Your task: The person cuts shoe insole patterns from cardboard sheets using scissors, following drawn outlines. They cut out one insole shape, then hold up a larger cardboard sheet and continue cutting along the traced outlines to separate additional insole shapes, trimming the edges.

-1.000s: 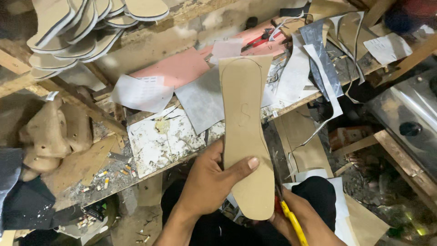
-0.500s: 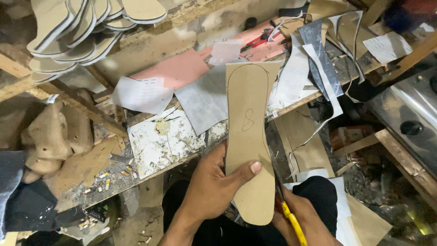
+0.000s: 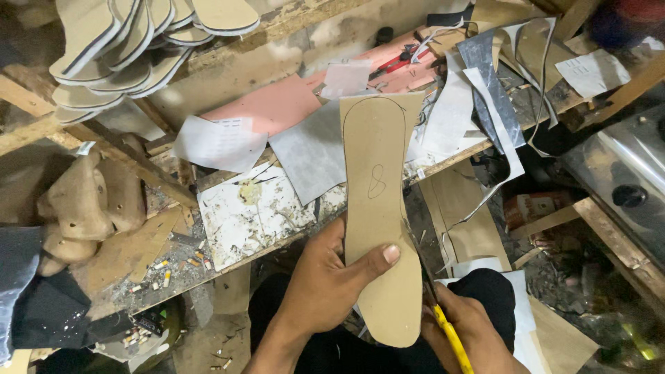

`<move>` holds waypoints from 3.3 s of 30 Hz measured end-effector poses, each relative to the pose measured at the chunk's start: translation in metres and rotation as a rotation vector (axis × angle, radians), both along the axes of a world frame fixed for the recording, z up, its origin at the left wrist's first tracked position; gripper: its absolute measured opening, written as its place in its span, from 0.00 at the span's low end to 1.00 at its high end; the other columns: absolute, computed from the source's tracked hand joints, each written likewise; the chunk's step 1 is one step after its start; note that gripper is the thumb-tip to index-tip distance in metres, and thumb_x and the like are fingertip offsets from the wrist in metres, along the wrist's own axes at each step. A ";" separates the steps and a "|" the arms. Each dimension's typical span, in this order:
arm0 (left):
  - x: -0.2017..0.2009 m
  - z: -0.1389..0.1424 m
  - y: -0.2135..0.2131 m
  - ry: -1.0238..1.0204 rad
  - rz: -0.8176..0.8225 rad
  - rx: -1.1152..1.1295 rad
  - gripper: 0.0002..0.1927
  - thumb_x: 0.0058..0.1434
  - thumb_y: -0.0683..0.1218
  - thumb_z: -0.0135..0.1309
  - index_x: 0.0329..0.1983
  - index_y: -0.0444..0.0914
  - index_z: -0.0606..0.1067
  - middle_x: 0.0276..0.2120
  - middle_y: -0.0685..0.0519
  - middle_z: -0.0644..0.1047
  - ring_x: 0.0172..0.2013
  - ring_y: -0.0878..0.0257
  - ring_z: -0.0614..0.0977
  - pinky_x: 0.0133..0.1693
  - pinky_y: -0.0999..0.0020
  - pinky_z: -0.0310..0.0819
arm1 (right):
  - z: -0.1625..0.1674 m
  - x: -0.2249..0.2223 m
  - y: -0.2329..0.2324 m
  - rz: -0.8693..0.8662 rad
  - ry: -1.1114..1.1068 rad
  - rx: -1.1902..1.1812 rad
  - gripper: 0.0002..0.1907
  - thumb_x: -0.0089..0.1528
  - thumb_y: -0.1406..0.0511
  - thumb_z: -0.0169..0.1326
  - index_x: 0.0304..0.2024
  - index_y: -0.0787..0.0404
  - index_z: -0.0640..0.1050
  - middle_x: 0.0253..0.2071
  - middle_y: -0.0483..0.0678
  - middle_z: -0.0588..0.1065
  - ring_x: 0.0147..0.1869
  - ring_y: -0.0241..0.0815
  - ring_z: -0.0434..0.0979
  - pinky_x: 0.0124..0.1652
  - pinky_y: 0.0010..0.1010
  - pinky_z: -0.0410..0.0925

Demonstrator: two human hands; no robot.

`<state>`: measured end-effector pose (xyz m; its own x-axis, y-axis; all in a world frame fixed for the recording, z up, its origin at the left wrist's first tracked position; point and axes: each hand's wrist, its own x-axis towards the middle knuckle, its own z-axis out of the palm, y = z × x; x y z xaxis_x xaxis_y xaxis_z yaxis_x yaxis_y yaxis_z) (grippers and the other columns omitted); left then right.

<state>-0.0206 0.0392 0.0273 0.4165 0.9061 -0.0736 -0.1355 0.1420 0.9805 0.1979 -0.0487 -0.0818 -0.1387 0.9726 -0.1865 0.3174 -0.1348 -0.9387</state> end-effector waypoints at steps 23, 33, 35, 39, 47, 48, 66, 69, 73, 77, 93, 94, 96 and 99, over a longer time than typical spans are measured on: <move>0.011 -0.007 -0.007 -0.035 0.139 -0.079 0.16 0.63 0.47 0.59 0.49 0.31 0.78 0.32 0.50 0.84 0.30 0.71 0.83 0.31 0.74 0.78 | -0.012 0.002 0.000 0.104 0.117 0.046 0.31 0.57 0.76 0.53 0.64 0.66 0.69 0.46 0.54 0.81 0.46 0.43 0.87 0.45 0.33 0.75; 0.000 -0.001 0.001 -0.003 0.161 -0.012 0.15 0.63 0.47 0.58 0.47 0.31 0.77 0.32 0.52 0.83 0.31 0.70 0.82 0.33 0.74 0.79 | 0.005 -0.005 0.003 0.111 0.059 0.057 0.31 0.57 0.63 0.58 0.62 0.65 0.74 0.47 0.52 0.82 0.49 0.42 0.86 0.48 0.32 0.77; 0.005 -0.002 -0.004 0.015 0.137 -0.005 0.15 0.64 0.46 0.59 0.47 0.31 0.78 0.32 0.52 0.83 0.31 0.71 0.81 0.33 0.75 0.78 | 0.007 -0.005 0.002 0.130 0.170 0.087 0.30 0.57 0.63 0.58 0.61 0.68 0.73 0.45 0.53 0.82 0.47 0.43 0.86 0.45 0.32 0.75; 0.011 -0.009 -0.015 -0.009 0.128 0.004 0.14 0.65 0.45 0.60 0.48 0.29 0.79 0.33 0.51 0.83 0.32 0.71 0.80 0.33 0.75 0.76 | -0.003 -0.007 0.002 0.087 0.371 0.065 0.28 0.61 0.63 0.54 0.61 0.70 0.68 0.44 0.52 0.81 0.45 0.41 0.81 0.43 0.32 0.72; 0.018 -0.017 -0.018 -0.108 0.182 -0.061 0.15 0.63 0.45 0.59 0.48 0.30 0.77 0.34 0.50 0.83 0.32 0.69 0.83 0.34 0.73 0.80 | -0.050 0.003 -0.003 -0.004 0.238 -0.160 0.19 0.59 0.66 0.61 0.51 0.70 0.77 0.38 0.56 0.83 0.39 0.43 0.83 0.36 0.37 0.73; 0.018 -0.017 -0.018 -0.077 0.187 -0.073 0.15 0.63 0.45 0.59 0.47 0.30 0.77 0.33 0.49 0.84 0.32 0.69 0.84 0.34 0.73 0.81 | -0.055 0.005 -0.009 0.031 0.229 0.081 0.24 0.60 0.65 0.61 0.55 0.70 0.73 0.43 0.57 0.80 0.45 0.44 0.82 0.41 0.37 0.73; 0.016 -0.011 -0.015 -0.124 0.224 -0.032 0.13 0.62 0.42 0.61 0.47 0.29 0.78 0.37 0.50 0.84 0.37 0.70 0.83 0.40 0.74 0.80 | -0.061 0.019 -0.012 0.055 0.277 0.162 0.26 0.60 0.61 0.58 0.57 0.71 0.76 0.40 0.56 0.79 0.39 0.44 0.83 0.39 0.35 0.74; 0.008 -0.005 -0.009 -0.112 0.283 0.015 0.12 0.63 0.42 0.61 0.45 0.28 0.78 0.35 0.48 0.84 0.34 0.68 0.84 0.36 0.72 0.80 | -0.024 0.006 -0.007 0.103 0.260 0.127 0.28 0.63 0.61 0.56 0.61 0.71 0.72 0.50 0.56 0.78 0.50 0.44 0.82 0.46 0.36 0.73; 0.013 -0.006 -0.016 -0.120 0.286 0.002 0.13 0.62 0.41 0.61 0.46 0.28 0.79 0.35 0.48 0.84 0.34 0.68 0.83 0.36 0.72 0.79 | 0.005 -0.008 0.006 -0.006 0.185 -0.161 0.29 0.62 0.60 0.55 0.64 0.63 0.71 0.50 0.55 0.78 0.49 0.44 0.81 0.46 0.36 0.72; 0.016 -0.008 -0.019 -0.090 0.267 -0.039 0.13 0.61 0.41 0.61 0.46 0.28 0.79 0.34 0.47 0.85 0.33 0.67 0.84 0.35 0.71 0.80 | 0.011 -0.009 0.008 0.060 0.220 0.110 0.24 0.63 0.63 0.54 0.59 0.69 0.73 0.50 0.57 0.77 0.48 0.46 0.83 0.46 0.36 0.73; 0.008 -0.006 -0.012 -0.127 0.327 -0.018 0.13 0.62 0.43 0.63 0.44 0.28 0.80 0.34 0.49 0.84 0.32 0.68 0.82 0.36 0.70 0.79 | -0.033 0.002 -0.002 0.107 0.242 0.278 0.24 0.65 0.59 0.54 0.55 0.73 0.75 0.45 0.58 0.79 0.44 0.47 0.83 0.41 0.36 0.75; 0.008 -0.006 -0.012 -0.081 0.334 -0.019 0.12 0.61 0.43 0.63 0.43 0.28 0.81 0.34 0.49 0.84 0.31 0.68 0.82 0.35 0.71 0.78 | -0.035 0.003 -0.001 0.094 0.161 0.198 0.24 0.63 0.58 0.54 0.54 0.72 0.75 0.43 0.56 0.79 0.42 0.46 0.82 0.40 0.35 0.75; 0.009 -0.006 -0.012 0.008 0.344 -0.015 0.11 0.60 0.43 0.64 0.41 0.30 0.82 0.32 0.50 0.85 0.30 0.70 0.81 0.33 0.72 0.76 | -0.038 0.006 0.002 0.070 0.048 0.118 0.24 0.61 0.57 0.55 0.50 0.70 0.77 0.40 0.55 0.79 0.40 0.46 0.82 0.38 0.34 0.75; 0.016 -0.007 -0.017 -0.100 0.289 -0.028 0.11 0.59 0.42 0.64 0.41 0.30 0.82 0.35 0.52 0.85 0.33 0.71 0.82 0.37 0.73 0.79 | -0.035 0.005 0.007 0.052 0.007 0.122 0.22 0.59 0.58 0.58 0.46 0.71 0.79 0.39 0.55 0.81 0.39 0.45 0.83 0.37 0.35 0.75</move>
<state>-0.0046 0.0219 0.0199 0.1479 0.9864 -0.0716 -0.2695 0.1098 0.9567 0.2031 -0.0414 -0.1172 -0.1906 0.9795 -0.0660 0.3143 -0.0028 -0.9493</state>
